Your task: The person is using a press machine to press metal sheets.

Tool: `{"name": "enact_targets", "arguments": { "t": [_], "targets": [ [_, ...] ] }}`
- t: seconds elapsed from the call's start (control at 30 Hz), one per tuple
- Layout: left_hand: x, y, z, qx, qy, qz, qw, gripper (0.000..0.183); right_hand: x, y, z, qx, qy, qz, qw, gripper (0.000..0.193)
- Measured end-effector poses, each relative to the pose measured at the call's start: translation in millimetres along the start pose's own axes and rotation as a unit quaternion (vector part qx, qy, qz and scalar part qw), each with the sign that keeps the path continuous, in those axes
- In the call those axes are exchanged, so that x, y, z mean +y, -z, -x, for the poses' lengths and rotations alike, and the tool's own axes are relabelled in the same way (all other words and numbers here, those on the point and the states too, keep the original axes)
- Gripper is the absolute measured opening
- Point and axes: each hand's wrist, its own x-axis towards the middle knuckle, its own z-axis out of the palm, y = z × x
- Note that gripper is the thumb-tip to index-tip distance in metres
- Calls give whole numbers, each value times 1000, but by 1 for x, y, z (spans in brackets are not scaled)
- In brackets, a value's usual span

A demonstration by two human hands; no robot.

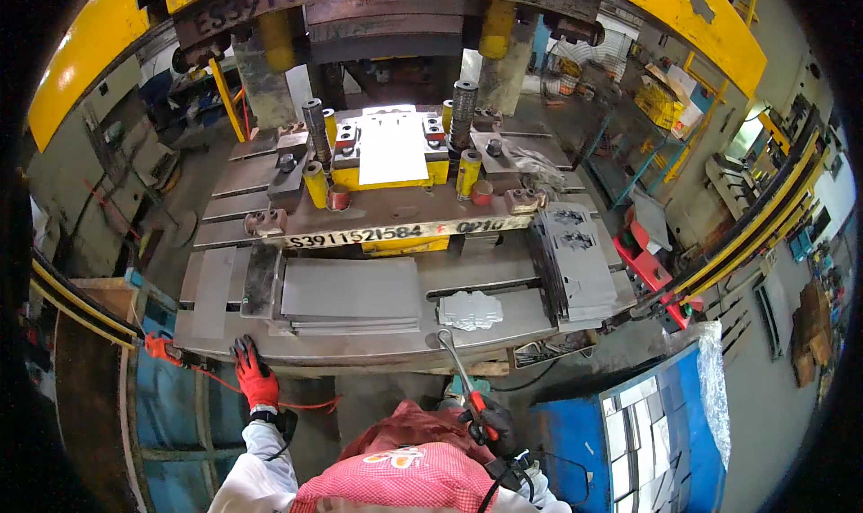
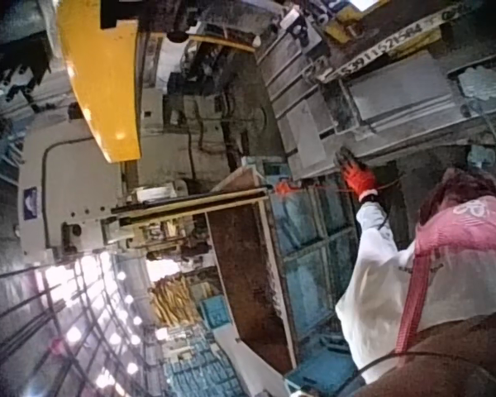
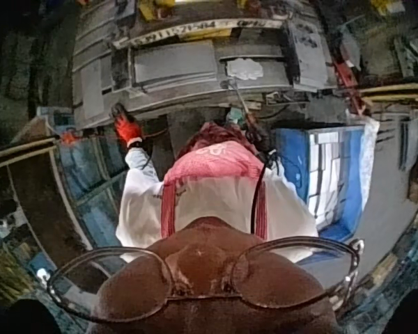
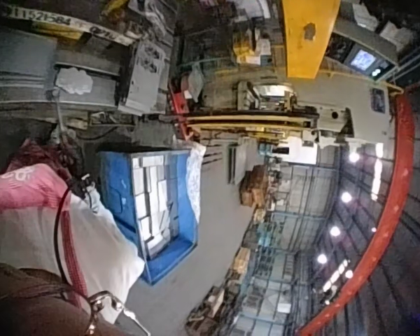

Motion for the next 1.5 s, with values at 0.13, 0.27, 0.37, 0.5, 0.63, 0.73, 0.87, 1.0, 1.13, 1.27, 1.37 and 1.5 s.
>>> {"name": "enact_targets", "arguments": {
  "t": [0.13,0.27,0.37,0.5,0.63,0.73,0.87,1.0,1.13,1.27,1.37,1.5],
  "targets": [
    [4,4,-2,-3,8,2,1000,77,4,3,-4,-30,-8,-2,1000,59],
    [7,11,-1,3,4,11,1000,76,5,1,-8,-39,3,-6,999,60],
    [4,0,-3,1,8,0,1000,77,7,1,-3,-22,-5,6,1000,62],
    [2,1,-1,3,9,6,1000,77,7,-3,-3,-30,-3,-3,1000,59],
    [-3,-3,1,6,0,15,1000,80,5,-11,-2,-44,6,-12,999,57],
    [-9,-11,1,20,-8,16,1000,82,3,-18,-6,-56,16,-8,998,55],
    [-2,-6,2,11,1,26,1000,82,-6,-22,-2,-71,14,-4,997,53],
    [5,5,1,20,3,28,999,78,-28,-27,-5,-94,11,51,994,58],
    [0,-2,1,21,-1,31,999,74,-58,-17,-22,-74,40,145,986,57],
    [-1,-1,5,17,9,29,999,70,-141,-53,-71,-56,118,188,974,51],
    [-2,1,5,13,15,32,999,69,-199,-67,-132,-119,178,206,955,48],
    [3,4,-2,-9,16,49,999,67,-253,-60,-247,-131,173,120,969,43]
  ]
}}
